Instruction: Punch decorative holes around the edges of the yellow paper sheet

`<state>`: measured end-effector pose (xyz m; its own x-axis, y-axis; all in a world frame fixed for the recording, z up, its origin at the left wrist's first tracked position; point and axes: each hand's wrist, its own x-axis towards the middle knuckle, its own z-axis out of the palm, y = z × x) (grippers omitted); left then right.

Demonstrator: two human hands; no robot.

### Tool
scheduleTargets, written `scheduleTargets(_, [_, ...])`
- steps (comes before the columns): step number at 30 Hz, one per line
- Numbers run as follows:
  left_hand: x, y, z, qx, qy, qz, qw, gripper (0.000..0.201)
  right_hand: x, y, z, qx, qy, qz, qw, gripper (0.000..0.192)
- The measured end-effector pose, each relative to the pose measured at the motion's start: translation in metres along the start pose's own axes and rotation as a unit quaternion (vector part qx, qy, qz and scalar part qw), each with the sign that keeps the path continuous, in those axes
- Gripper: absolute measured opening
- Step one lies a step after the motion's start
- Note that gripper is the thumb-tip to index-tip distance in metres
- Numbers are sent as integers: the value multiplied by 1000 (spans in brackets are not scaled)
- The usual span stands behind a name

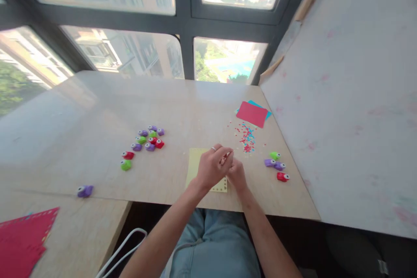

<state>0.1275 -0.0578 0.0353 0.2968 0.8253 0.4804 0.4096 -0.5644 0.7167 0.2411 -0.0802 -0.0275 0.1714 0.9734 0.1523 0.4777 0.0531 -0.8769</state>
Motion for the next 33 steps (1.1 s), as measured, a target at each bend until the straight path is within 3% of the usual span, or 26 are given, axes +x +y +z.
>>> scheduleTargets(3, [-18,-36,-53,50,115,-64,990,18,-3,3,-1,28,-17,16,999,34])
scheduleTargets(6, [-38,-74,-98,135,191,-144,962,17,-5,6,0,32,-21,27,999,34])
scheduleTargets(11, [-59,-120,-140,234,200,-298,904,31,-6,7,1,11,-7,29,999,38])
scheduleTargets(15, [-60,-131,-150,285,154,-358,876,41,-7,9,0,4,-12,45,999,39])
scheduleTargets(19, [-54,-131,-150,298,134,-379,866,41,-7,12,0,-2,-14,57,998,39])
scheduleTargets(27, [-50,-136,-147,311,144,-383,858,36,-7,11,1,-4,-6,59,998,38])
scheduleTargets(33, [-54,-144,-146,308,154,-358,868,36,-8,13,0,-4,-9,63,998,38])
